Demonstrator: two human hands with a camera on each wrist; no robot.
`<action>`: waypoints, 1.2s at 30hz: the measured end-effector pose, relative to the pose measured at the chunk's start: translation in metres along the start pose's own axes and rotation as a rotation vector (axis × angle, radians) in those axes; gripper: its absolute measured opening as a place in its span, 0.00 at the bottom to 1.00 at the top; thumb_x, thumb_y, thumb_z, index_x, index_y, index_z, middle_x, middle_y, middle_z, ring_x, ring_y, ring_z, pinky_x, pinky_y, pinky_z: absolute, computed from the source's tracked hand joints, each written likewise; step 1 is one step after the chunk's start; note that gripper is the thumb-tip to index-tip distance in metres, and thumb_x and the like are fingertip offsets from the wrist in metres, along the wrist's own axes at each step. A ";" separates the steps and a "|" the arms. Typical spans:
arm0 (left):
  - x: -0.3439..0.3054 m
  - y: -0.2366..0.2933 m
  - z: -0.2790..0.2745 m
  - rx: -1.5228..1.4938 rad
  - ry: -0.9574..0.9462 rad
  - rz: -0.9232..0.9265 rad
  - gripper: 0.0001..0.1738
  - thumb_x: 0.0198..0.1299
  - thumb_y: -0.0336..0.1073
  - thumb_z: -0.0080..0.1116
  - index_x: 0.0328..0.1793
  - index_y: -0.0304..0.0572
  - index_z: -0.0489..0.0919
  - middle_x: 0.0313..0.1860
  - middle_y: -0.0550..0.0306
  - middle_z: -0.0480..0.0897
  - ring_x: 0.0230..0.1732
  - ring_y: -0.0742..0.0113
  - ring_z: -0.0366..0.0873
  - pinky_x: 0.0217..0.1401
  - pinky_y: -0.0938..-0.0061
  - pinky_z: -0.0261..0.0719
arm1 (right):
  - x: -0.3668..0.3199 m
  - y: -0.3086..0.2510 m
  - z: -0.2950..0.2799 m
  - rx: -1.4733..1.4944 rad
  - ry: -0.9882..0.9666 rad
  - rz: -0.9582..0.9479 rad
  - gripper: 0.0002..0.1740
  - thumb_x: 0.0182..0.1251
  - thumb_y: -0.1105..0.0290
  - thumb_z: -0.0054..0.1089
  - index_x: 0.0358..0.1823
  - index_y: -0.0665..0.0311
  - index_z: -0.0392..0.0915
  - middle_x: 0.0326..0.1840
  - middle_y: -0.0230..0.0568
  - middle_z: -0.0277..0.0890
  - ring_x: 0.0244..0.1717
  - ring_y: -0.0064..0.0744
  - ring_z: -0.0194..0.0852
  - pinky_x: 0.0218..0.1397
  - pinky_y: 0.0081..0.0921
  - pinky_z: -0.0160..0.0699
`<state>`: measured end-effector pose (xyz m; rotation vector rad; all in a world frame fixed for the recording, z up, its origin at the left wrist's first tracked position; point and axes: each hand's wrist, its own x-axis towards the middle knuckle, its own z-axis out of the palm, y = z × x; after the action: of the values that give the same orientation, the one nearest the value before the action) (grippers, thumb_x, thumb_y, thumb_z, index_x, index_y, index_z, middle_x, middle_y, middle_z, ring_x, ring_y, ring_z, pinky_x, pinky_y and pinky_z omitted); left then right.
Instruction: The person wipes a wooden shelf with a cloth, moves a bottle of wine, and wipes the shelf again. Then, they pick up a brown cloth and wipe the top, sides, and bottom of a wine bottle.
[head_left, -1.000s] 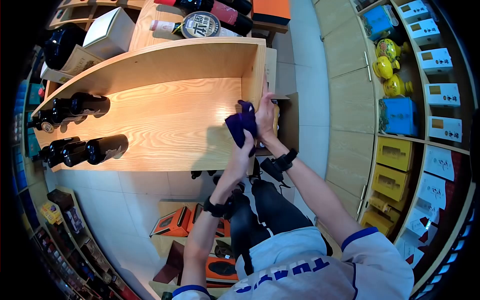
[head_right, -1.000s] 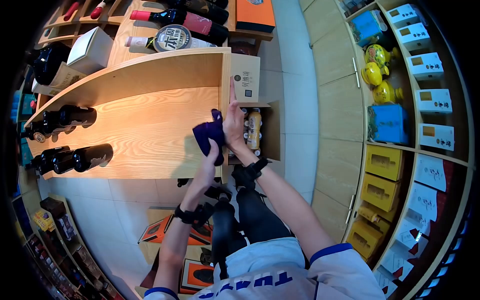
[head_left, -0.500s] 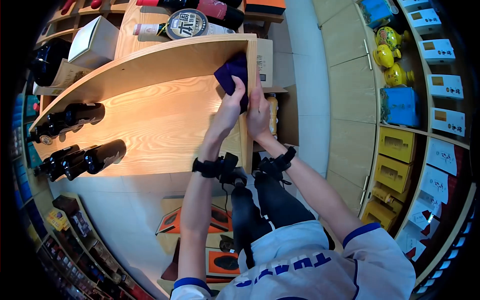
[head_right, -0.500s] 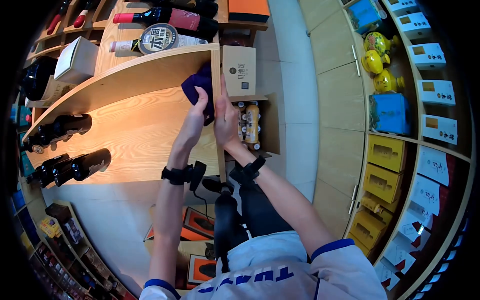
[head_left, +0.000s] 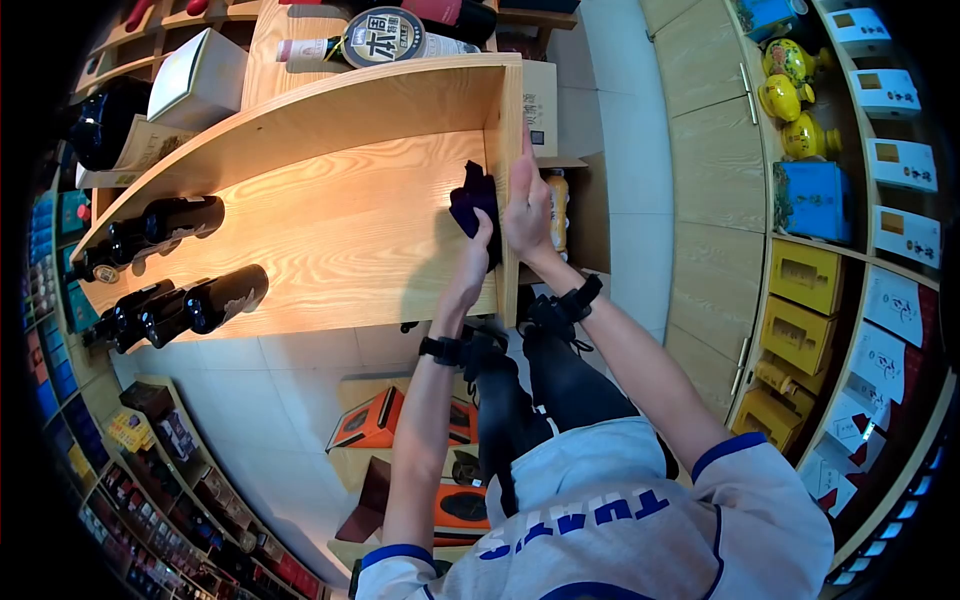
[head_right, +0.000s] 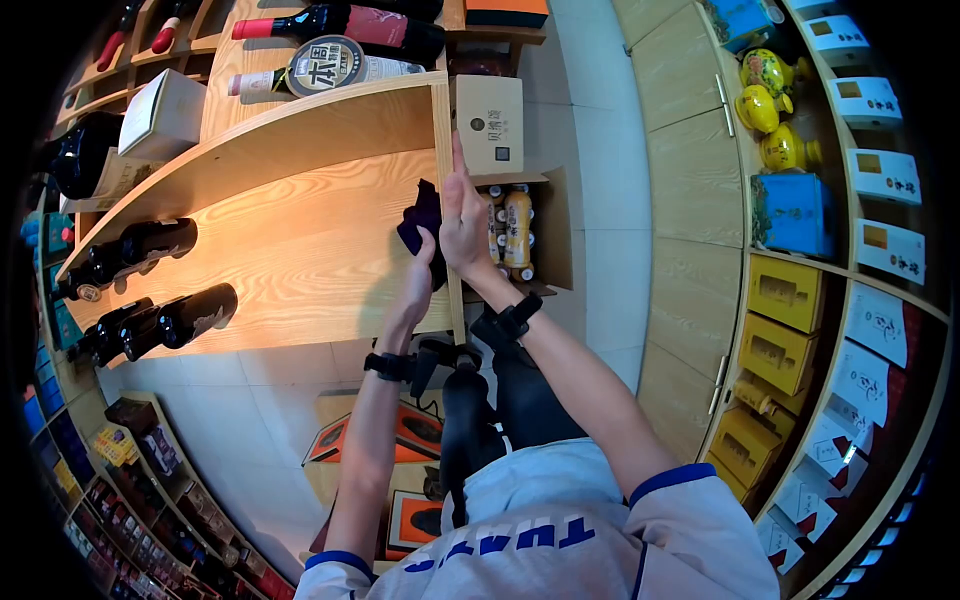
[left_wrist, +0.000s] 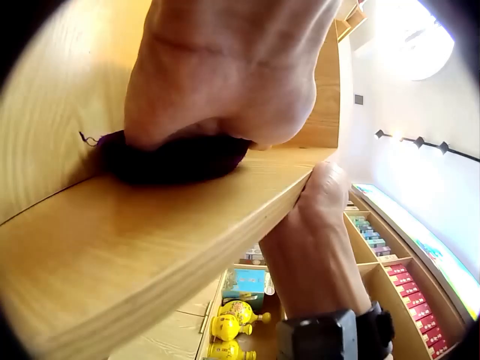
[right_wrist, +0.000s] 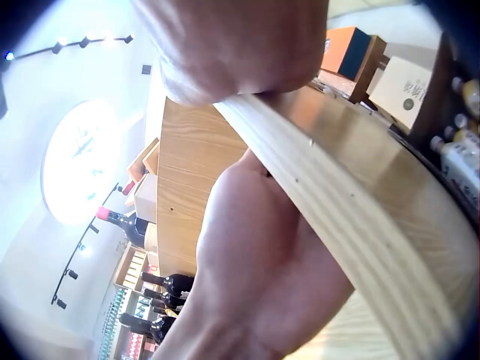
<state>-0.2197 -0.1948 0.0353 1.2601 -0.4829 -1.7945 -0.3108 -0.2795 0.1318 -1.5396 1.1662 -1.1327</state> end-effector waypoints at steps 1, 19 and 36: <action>-0.007 -0.003 0.002 0.011 0.006 0.030 0.52 0.78 0.70 0.32 0.86 0.26 0.50 0.85 0.47 0.54 0.84 0.64 0.49 0.86 0.68 0.45 | 0.001 0.001 0.001 -0.016 0.020 -0.029 0.35 0.88 0.51 0.28 0.84 0.70 0.52 0.82 0.58 0.60 0.83 0.49 0.58 0.82 0.34 0.56; -0.121 -0.042 0.035 -0.025 0.171 -0.133 0.51 0.75 0.74 0.38 0.82 0.33 0.63 0.70 0.54 0.74 0.64 0.71 0.72 0.66 0.68 0.74 | 0.003 -0.008 0.002 -0.081 0.054 -0.053 0.32 0.89 0.55 0.28 0.84 0.66 0.52 0.84 0.55 0.58 0.83 0.53 0.55 0.82 0.35 0.56; -0.229 0.043 0.068 0.126 0.209 0.055 0.42 0.77 0.66 0.46 0.79 0.36 0.69 0.66 0.60 0.77 0.61 0.71 0.72 0.63 0.79 0.68 | -0.056 -0.052 -0.059 -0.222 -0.193 0.048 0.30 0.85 0.52 0.41 0.68 0.73 0.75 0.71 0.67 0.71 0.74 0.57 0.69 0.75 0.38 0.67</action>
<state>-0.2365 -0.0410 0.2228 1.4890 -0.5130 -1.5860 -0.3673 -0.2223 0.1856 -1.7375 1.2199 -0.8239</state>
